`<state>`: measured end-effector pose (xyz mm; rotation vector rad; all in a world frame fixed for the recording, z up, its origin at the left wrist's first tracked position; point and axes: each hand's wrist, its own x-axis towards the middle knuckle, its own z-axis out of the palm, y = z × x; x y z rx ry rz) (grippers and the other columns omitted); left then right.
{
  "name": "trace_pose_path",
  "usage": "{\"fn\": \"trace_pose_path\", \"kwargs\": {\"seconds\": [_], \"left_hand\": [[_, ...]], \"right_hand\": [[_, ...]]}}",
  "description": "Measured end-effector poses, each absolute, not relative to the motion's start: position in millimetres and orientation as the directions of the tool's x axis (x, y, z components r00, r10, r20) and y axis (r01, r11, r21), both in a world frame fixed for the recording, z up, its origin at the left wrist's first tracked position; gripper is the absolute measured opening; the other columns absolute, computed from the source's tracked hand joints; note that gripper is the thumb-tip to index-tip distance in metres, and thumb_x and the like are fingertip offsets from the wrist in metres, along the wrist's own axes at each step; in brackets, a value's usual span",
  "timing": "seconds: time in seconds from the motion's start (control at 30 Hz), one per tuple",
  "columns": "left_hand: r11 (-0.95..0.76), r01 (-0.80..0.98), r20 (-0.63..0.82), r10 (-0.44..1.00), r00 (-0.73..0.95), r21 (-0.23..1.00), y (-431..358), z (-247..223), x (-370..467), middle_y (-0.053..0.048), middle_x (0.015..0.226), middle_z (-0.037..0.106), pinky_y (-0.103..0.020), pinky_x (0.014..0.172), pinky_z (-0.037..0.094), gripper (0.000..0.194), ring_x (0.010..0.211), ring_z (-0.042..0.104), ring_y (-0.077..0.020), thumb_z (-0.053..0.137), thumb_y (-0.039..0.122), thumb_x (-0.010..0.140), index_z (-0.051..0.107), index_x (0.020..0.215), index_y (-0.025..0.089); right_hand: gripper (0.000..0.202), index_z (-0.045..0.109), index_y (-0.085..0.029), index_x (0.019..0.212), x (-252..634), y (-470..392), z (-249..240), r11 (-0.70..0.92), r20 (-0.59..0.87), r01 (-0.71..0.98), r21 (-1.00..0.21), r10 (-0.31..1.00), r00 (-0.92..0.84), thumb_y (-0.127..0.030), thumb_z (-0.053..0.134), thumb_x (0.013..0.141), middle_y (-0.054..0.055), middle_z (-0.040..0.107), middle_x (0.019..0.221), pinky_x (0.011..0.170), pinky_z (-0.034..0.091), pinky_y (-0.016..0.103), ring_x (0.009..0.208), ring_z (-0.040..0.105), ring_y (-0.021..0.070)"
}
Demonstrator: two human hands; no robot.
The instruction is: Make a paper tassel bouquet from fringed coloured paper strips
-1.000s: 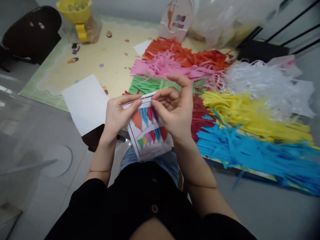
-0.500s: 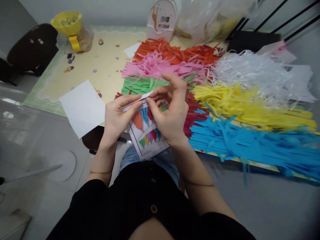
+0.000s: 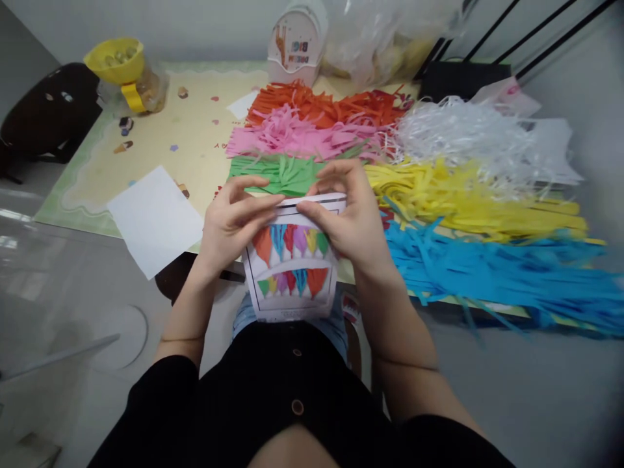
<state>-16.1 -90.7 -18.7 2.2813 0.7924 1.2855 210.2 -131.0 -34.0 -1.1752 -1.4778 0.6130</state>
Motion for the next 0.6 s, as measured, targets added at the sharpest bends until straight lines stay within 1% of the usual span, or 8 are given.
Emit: {"fn": "trace_pose_path", "kwargs": {"seconds": [0.03, 0.1, 0.2, 0.3, 0.43, 0.47, 0.53, 0.6], "left_hand": [[-0.795, 0.291, 0.653, 0.604, 0.457, 0.532, -90, -19, -16, -0.005, 0.127, 0.075, -0.035, 0.099, 0.062, 0.019, 0.113, 0.073, -0.0179, 0.072, 0.034, 0.102, 0.082, 0.118, 0.032], [-0.834, 0.314, 0.639, 0.549, 0.538, 0.453, -88, -17, -17, -0.005, 0.123, 0.074, -0.034, 0.094, 0.062, 0.023, 0.11, 0.072, -0.0168, 0.067, 0.029, 0.104, 0.082, 0.121, 0.035], [-0.849, 0.353, 0.583, 0.527, 0.618, 0.393, -88, -11, -14, -0.007, 0.121, 0.074, -0.031, 0.088, 0.06, 0.028, 0.106, 0.071, -0.0166, 0.061, 0.029, 0.107, 0.08, 0.127, 0.032], [-0.842, 0.393, 0.51, 0.538, 0.672, 0.37, -89, -5, -6, -0.007, 0.114, 0.076, -0.028, 0.08, 0.057, 0.032, 0.094, 0.072, -0.0154, 0.058, 0.038, 0.109, 0.081, 0.128, 0.028], [-0.824, 0.471, 0.406, 0.565, 0.718, 0.314, -91, 0, 7, -0.006, 0.104, 0.08, -0.026, 0.076, 0.053, 0.045, 0.09, 0.073, -0.0164, 0.049, 0.053, 0.111, 0.081, 0.13, 0.029], [-0.83, 0.467, 0.4, 0.557, 0.728, 0.306, -91, 2, 9, -0.006, 0.1, 0.08, -0.026, 0.073, 0.051, 0.047, 0.087, 0.073, -0.0161, 0.047, 0.055, 0.111, 0.08, 0.131, 0.029], [-0.846, 0.431, 0.428, 0.531, 0.732, 0.313, -92, 5, 7, -0.005, 0.093, 0.079, -0.025, 0.07, 0.05, 0.047, 0.081, 0.071, -0.0151, 0.048, 0.056, 0.11, 0.08, 0.131, 0.03], [-0.847, 0.413, 0.516, 0.531, 0.672, 0.334, -93, 9, 2, -0.004, 0.088, 0.077, -0.024, 0.069, 0.05, 0.041, 0.077, 0.07, -0.014, 0.055, 0.052, 0.109, 0.081, 0.129, 0.03]], "right_hand": [[0.053, 0.056, -0.029, 0.125, 211, -132, -35, 0.363, 0.412, 0.333, -0.87, 0.907, 0.088, -0.065, 0.076, 0.091, 0.002, 0.07, 0.097, 0.095, 0.062, 0.049, 0.097, 0.073, 0.0248], [0.056, 0.054, -0.03, 0.128, 212, -133, -37, 0.344, 0.392, 0.33, -0.879, 0.915, 0.092, -0.067, 0.075, 0.091, 0.002, 0.07, 0.095, 0.094, 0.063, 0.049, 0.095, 0.073, 0.0246], [0.058, 0.052, -0.03, 0.131, 213, -136, -39, 0.334, 0.384, 0.326, -0.885, 0.918, 0.102, -0.066, 0.075, 0.091, 0.001, 0.07, 0.095, 0.091, 0.063, 0.047, 0.094, 0.073, 0.0241], [0.062, 0.05, -0.03, 0.134, 214, -141, -39, 0.327, 0.372, 0.316, -0.891, 0.924, 0.093, -0.066, 0.075, 0.091, 0.001, 0.07, 0.096, 0.088, 0.063, 0.044, 0.094, 0.073, 0.0236], [0.063, 0.049, -0.03, 0.135, 214, -150, -34, 0.351, 0.399, 0.309, -0.884, 0.911, 0.107, -0.065, 0.076, 0.091, 0.0, 0.068, 0.095, 0.09, 0.062, 0.043, 0.093, 0.072, 0.0225], [0.064, 0.049, -0.03, 0.136, 214, -154, -34, 0.365, 0.416, 0.304, -0.88, 0.901, 0.122, -0.066, 0.075, 0.09, 0.001, 0.068, 0.096, 0.092, 0.062, 0.043, 0.094, 0.073, 0.0224], [0.072, 0.045, -0.03, 0.143, 217, -166, -36, 0.384, 0.429, 0.261, -0.886, 0.892, 0.141, -0.069, 0.075, 0.089, 0.003, 0.071, 0.106, 0.095, 0.063, 0.043, 0.101, 0.074, 0.0226], [0.084, 0.04, -0.03, 0.151, 222, -185, -42, 0.356, 0.381, 0.195, -0.914, 0.919, 0.106, -0.069, 0.077, 0.087, 0.006, 0.073, 0.12, 0.093, 0.064, 0.042, 0.107, 0.076, 0.0236]]}}
